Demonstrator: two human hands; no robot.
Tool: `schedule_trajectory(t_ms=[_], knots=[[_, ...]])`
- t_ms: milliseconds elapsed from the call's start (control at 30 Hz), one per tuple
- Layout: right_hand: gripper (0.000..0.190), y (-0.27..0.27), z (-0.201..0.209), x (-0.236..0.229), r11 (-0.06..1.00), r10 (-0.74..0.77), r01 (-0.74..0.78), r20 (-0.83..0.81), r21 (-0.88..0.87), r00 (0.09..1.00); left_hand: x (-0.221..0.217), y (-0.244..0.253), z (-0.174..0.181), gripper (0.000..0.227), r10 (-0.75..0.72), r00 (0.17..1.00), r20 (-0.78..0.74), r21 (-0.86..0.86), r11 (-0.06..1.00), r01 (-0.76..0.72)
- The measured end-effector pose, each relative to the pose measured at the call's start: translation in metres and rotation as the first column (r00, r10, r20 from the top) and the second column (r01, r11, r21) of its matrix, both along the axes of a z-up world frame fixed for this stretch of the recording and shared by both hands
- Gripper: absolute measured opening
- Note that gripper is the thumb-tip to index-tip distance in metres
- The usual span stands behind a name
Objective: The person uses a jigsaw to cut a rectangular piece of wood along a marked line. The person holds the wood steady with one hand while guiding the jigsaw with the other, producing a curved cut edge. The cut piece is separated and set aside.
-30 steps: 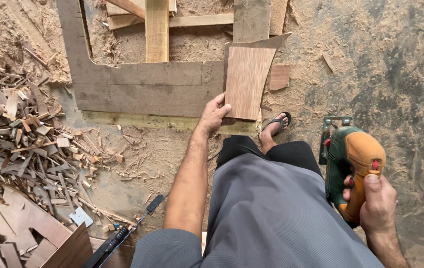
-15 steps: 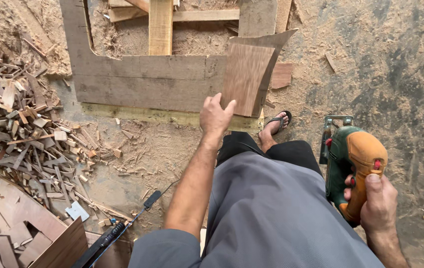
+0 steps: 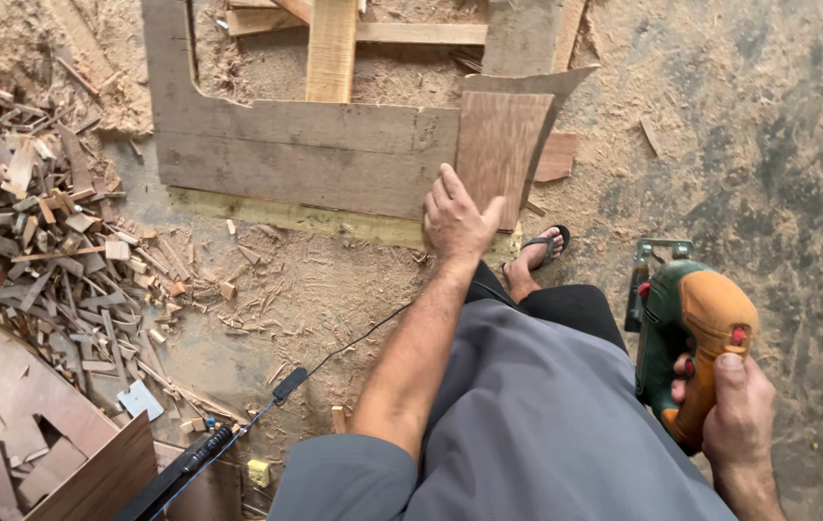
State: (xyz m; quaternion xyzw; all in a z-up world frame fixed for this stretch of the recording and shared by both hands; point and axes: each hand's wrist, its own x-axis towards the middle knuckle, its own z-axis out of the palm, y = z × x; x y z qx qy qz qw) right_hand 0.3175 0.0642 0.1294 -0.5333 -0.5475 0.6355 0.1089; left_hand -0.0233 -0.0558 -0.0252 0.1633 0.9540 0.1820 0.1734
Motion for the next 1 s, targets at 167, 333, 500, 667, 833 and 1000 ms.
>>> schedule_trajectory(t_ms=[167,333,500,667,833,1000], knots=[[0.060,0.002,-0.002,0.000,1.000,0.017,-0.017,-0.006,0.013,1.000,0.008,0.012,0.009,0.135,0.023,0.996,-0.086,-0.026,0.999,-0.026],[0.059,0.004,-0.001,-0.002,0.999,0.028,-0.028,0.010,0.026,1.000,0.014,0.015,0.008,0.131,0.024,0.998,-0.050,0.013,1.000,-0.023],[0.058,0.006,-0.002,-0.006,0.999,0.033,-0.033,0.015,0.027,0.999,0.011,0.017,0.003,0.128,0.015,0.999,-0.038,-0.005,1.000,-0.015],[0.056,0.007,-0.005,-0.006,1.000,0.012,-0.012,-0.018,-0.001,1.000,0.011,0.018,0.004,0.130,0.015,0.995,-0.096,0.022,1.000,-0.013],[0.058,0.003,-0.001,-0.008,0.999,0.034,-0.035,0.017,0.020,0.999,0.011,0.015,0.005,0.129,0.015,0.993,-0.117,0.035,0.999,-0.011],[0.060,0.003,0.001,-0.012,0.998,0.063,-0.062,-0.038,0.028,0.997,0.010,0.013,0.001,0.122,0.005,0.987,-0.162,0.071,0.997,0.006]])
